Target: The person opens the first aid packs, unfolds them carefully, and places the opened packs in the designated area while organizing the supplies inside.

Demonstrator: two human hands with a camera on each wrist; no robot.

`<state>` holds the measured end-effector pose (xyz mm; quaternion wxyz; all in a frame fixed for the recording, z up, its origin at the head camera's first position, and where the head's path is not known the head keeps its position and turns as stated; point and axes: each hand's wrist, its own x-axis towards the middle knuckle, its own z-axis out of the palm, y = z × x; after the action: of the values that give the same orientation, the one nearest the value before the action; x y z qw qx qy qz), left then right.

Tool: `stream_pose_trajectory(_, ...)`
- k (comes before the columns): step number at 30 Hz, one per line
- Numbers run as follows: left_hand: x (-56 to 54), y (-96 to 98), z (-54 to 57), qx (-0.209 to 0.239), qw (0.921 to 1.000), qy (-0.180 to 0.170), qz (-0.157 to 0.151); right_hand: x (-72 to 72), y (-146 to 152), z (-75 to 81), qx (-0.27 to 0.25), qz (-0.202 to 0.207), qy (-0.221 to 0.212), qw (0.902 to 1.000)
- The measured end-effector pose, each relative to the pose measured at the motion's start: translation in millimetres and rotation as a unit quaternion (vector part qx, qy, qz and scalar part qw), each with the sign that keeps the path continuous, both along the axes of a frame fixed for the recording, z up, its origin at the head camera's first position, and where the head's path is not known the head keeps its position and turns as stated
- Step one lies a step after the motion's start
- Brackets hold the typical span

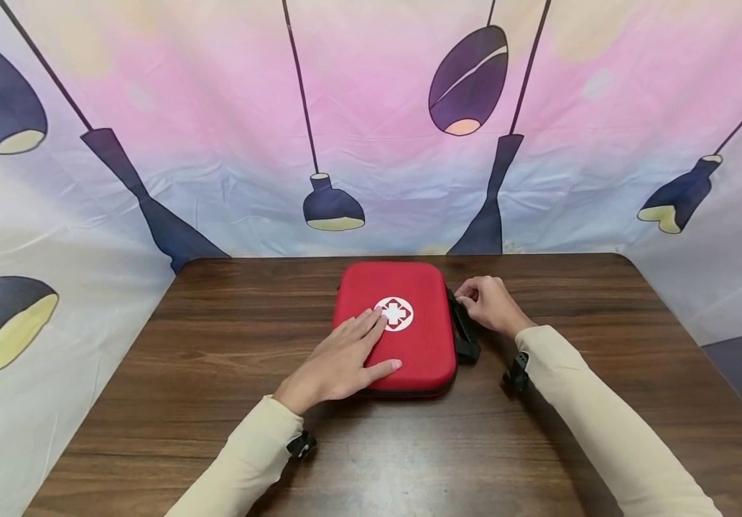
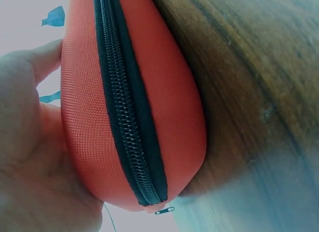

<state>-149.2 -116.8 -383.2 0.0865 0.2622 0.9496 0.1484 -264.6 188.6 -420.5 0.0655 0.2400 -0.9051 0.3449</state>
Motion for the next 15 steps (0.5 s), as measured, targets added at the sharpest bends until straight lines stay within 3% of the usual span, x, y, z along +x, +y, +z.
stream_pose_trajectory(15, -1.0, 3.6, 1.3, 0.009, 0.9999, -0.005, 0.005, 5.7, 4.2, -1.3, -0.012, 0.005, 0.002, 0.9999)
